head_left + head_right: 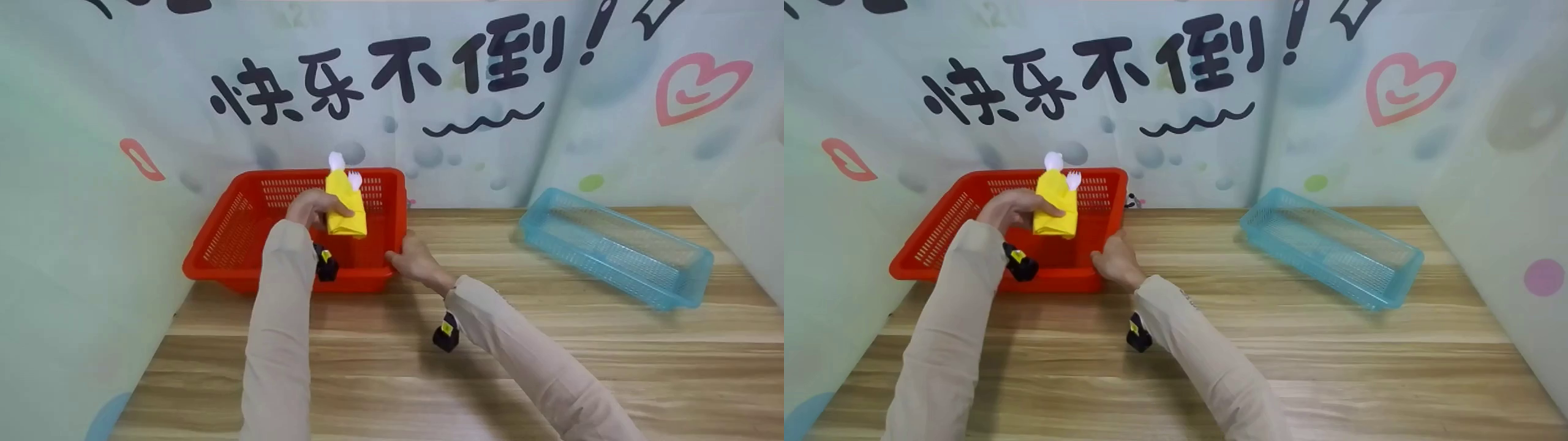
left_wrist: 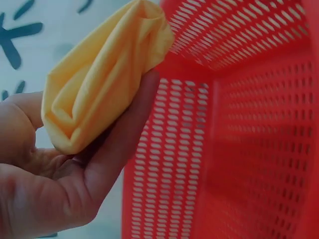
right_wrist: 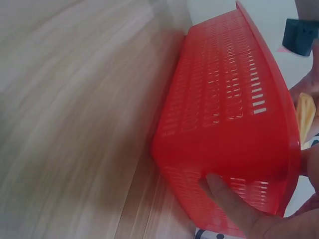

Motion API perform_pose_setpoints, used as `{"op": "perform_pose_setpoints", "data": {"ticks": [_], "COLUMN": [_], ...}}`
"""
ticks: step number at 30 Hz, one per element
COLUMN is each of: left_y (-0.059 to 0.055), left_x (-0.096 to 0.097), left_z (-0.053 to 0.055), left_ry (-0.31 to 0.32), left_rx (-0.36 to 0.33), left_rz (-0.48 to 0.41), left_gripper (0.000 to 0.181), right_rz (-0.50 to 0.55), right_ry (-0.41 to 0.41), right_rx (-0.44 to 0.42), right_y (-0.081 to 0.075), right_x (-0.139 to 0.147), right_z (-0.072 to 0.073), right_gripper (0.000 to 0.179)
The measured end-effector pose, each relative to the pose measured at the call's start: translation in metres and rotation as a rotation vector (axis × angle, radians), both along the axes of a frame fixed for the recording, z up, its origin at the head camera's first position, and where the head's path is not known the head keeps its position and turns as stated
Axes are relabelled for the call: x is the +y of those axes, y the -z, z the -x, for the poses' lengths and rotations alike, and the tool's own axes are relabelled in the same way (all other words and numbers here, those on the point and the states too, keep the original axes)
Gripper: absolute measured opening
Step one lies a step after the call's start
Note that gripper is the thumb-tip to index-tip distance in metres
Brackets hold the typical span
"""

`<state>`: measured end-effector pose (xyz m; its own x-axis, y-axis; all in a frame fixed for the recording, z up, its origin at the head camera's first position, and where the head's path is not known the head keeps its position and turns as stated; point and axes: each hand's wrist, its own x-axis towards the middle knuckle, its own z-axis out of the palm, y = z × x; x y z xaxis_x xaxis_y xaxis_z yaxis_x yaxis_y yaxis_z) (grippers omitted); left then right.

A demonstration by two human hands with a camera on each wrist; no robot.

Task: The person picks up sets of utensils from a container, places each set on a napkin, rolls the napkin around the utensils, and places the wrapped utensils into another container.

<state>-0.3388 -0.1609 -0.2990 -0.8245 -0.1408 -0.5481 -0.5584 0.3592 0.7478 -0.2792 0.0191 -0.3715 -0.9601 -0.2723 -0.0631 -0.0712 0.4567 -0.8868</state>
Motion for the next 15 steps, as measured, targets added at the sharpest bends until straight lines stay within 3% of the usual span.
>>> {"op": "perform_pose_setpoints", "data": {"ticks": [3, 9, 13, 15], "left_y": [0.004, 0.010, 0.016, 0.019], "left_x": [-0.001, -0.004, -0.005, -0.005], "left_z": [0.004, 0.010, 0.012, 0.013], "left_ry": [-0.007, 0.035, -0.026, -0.012], "left_rx": [-0.036, -0.107, -0.162, -0.184], "left_rz": [0.007, 0.064, 0.003, 0.009], "left_gripper": [0.060, 0.061, 0.062, 0.062], "right_rz": [-0.010, -0.042, -0.072, -0.089], "right_ry": [-0.003, -0.008, 0.011, 0.020], "right_rx": [-0.019, -0.017, -0.023, -0.018], "right_y": [-0.001, -0.003, -0.002, -0.002], "right_x": [-0.001, 0.001, 0.002, 0.002], "right_z": [-0.001, -0.004, -0.006, -0.007], "right_gripper": [0.038, 0.039, 0.039, 0.037]}}
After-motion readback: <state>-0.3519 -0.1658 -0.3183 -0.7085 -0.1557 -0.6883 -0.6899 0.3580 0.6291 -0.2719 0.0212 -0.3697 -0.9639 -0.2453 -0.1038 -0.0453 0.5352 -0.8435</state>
